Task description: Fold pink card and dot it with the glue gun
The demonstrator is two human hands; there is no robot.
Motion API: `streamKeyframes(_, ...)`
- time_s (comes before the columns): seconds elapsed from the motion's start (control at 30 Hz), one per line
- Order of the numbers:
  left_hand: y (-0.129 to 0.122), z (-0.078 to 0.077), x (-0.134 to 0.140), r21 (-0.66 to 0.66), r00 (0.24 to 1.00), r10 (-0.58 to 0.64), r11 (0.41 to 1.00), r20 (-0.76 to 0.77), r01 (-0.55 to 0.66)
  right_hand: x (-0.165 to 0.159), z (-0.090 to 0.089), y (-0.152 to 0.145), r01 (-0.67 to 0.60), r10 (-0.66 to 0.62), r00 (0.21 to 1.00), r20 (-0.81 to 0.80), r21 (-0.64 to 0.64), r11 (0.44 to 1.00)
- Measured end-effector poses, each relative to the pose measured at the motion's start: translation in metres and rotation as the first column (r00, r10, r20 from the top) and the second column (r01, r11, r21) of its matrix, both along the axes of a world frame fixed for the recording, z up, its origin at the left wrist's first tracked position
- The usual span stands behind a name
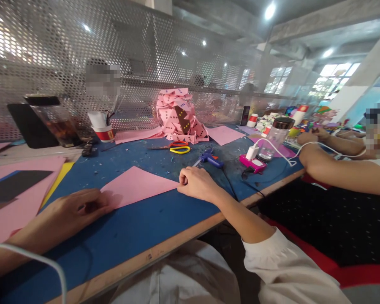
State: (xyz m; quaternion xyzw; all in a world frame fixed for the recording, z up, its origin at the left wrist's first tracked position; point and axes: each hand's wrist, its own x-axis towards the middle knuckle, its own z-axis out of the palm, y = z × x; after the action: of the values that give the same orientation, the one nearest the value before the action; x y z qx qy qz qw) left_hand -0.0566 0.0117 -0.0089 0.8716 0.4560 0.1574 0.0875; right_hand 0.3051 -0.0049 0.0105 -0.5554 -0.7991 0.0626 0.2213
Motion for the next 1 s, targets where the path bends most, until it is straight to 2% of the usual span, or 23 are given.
streamKeyframes(0.5, 0.002, -0.002, -0.002, -0.002, 1.0, 0.009, 1.0, -0.011, -0.009, 0.005, 0.001, -0.001, -0.043, 0.041, 0.998, -0.055, -0.032, 0.999)
streamKeyframes(0.73, 0.002, -0.001, -0.001, -0.017, 1.0, 0.003, 1.0, 0.007, -0.003, -0.004, 0.008, -0.002, -0.201, 0.235, 0.948, -0.216, 0.169, 0.965)
streamKeyframes(0.87, 0.0, 0.001, 0.001, -0.014, 1.0, 0.007, 1.0, 0.026, -0.007, -0.013, 0.015, -0.003, -0.292, 0.316, 0.937, -0.15, 0.165, 0.942)
streamKeyframes(1.0, -0.005, 0.006, 0.004, 0.025, 0.997, -0.018, 1.0, 0.076, 0.016, -0.038, 0.03, -0.002, -0.409, 0.416, 0.909, -0.029, 0.124, 0.904)
